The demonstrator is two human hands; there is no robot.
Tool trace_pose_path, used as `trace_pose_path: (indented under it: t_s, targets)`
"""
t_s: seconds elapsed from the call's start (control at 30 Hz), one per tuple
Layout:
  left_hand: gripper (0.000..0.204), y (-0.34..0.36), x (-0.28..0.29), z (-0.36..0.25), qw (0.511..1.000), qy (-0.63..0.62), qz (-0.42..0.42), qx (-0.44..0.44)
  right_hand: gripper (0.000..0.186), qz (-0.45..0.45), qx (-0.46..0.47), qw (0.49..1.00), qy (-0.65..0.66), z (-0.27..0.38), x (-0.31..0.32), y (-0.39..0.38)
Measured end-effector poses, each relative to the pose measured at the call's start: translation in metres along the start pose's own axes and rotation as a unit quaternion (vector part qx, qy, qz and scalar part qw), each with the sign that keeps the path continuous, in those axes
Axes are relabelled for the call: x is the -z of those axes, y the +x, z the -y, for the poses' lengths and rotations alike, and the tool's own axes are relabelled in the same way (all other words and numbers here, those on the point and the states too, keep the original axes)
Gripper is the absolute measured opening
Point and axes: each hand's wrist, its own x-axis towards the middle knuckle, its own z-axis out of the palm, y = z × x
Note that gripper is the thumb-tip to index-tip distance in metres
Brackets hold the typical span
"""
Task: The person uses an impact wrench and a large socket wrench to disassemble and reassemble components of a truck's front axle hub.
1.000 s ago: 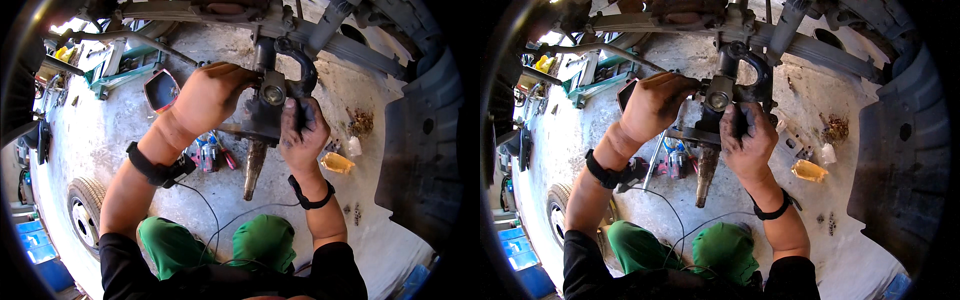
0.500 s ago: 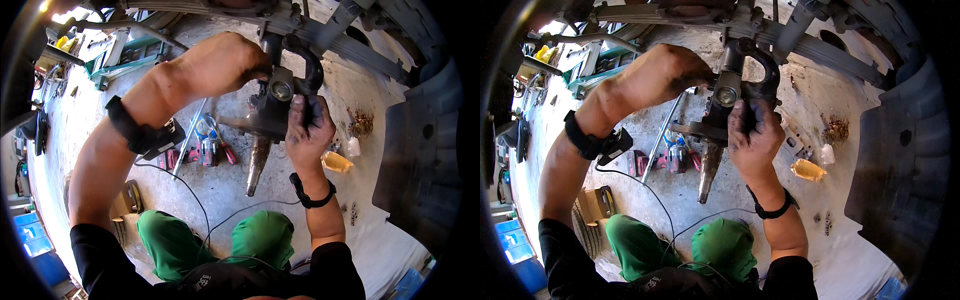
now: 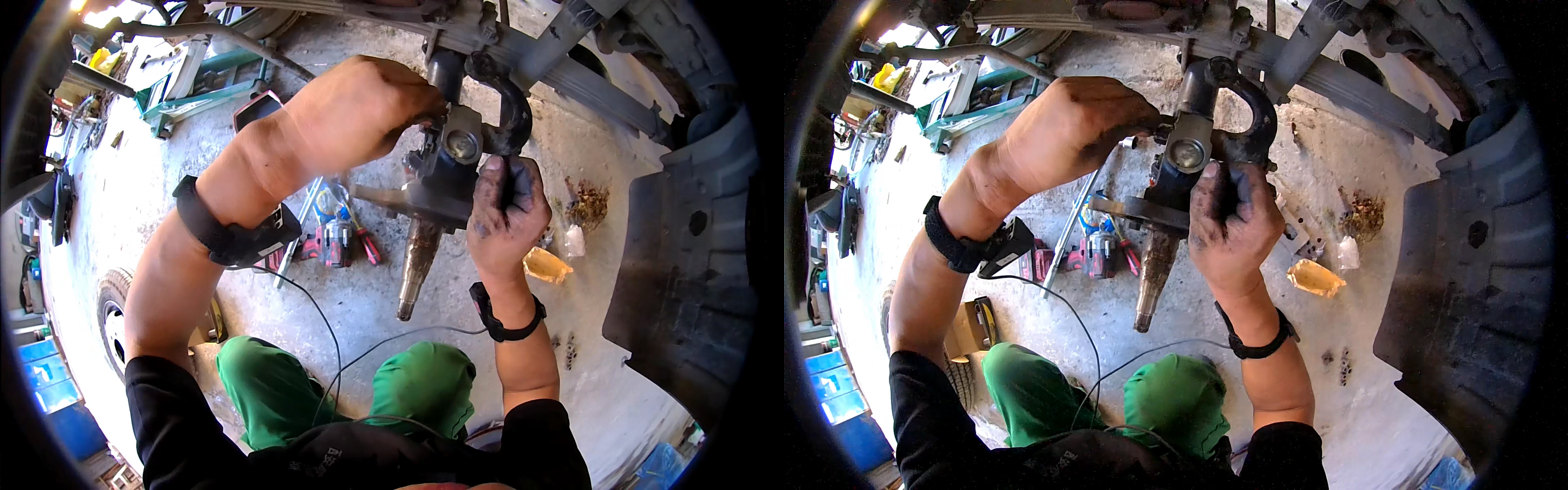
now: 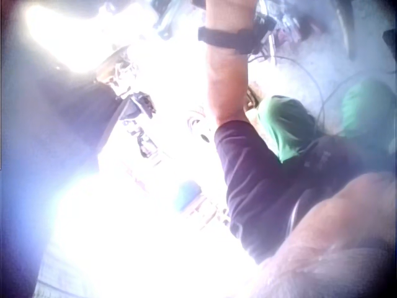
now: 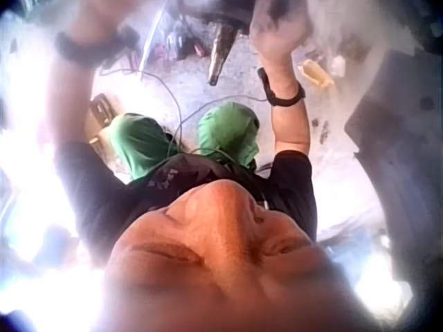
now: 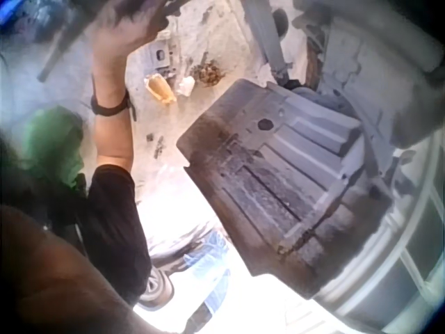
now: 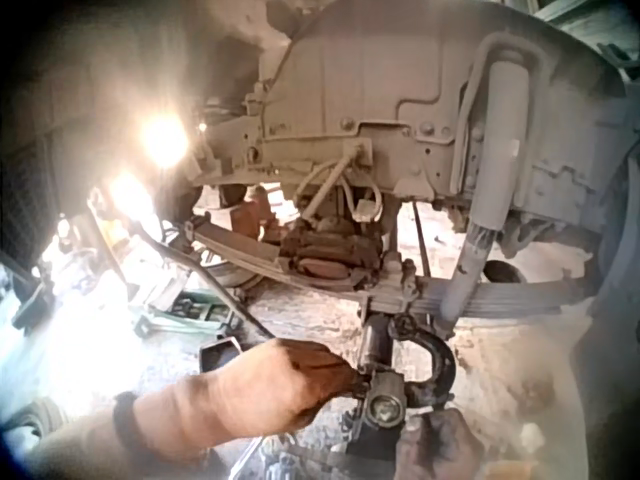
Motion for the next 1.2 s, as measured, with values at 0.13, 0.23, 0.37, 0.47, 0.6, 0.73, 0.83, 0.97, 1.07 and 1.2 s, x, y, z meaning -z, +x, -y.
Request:
trace_pose_path:
  t_s: [0.13, 0.23, 0.37, 0.47, 0.6, 0.73, 0.83, 0.97, 1.07, 1.2]
  targets:
    - [0.022, 0.000, -0.005, 0.000, 0.999, -0.020, -0.022, 0.013, 0.015, -0.007, 0.003, 1.000, 0.002, 0.002, -0.001, 0.002]
    - [0.019, -0.004, -0.006, 0.002, 0.983, -0.136, -0.018, 0.122, 0.015, -0.005, -0.005, 1.000, 0.000, 0.003, -0.003, -0.001]
    - [0.015, -0.005, -0.018, -0.001, 0.994, -0.071, -0.068, 0.052, 0.014, 0.003, -0.018, 1.000, 0.011, 0.002, -0.002, -0.004]
    - [0.013, -0.012, -0.013, -0.001, 0.995, -0.056, -0.085, 0.021, 0.014, -0.007, -0.012, 1.000, -0.018, 0.005, -0.004, -0.002]
    - [0.013, -0.019, -0.021, -0.012, 0.984, -0.017, -0.140, 0.108, 0.015, -0.005, -0.001, 1.000, -0.031, 0.005, -0.005, -0.001]
    - [0.016, -0.012, -0.009, -0.015, 0.983, 0.166, -0.050, 0.067, 0.015, -0.009, -0.028, 0.999, 0.016, 0.005, -0.005, 0.000]
    - [0.018, -0.009, -0.005, -0.015, 0.971, 0.237, -0.003, 0.024, 0.016, -0.005, -0.024, 1.000, 0.008, 0.003, -0.003, 0.001]
    - [0.018, -0.003, -0.001, -0.014, 0.966, 0.253, 0.049, 0.009, 0.017, -0.005, -0.023, 1.000, 0.017, 0.002, -0.002, 0.001]
    - [0.016, 0.001, -0.005, -0.011, 0.969, 0.241, 0.045, 0.007, 0.017, -0.008, -0.035, 0.999, 0.004, 0.000, -0.001, -0.001]
    - [0.016, 0.006, -0.006, -0.009, 0.975, 0.215, 0.061, 0.010, 0.016, -0.003, -0.011, 1.000, -0.018, -0.003, 0.000, -0.001]
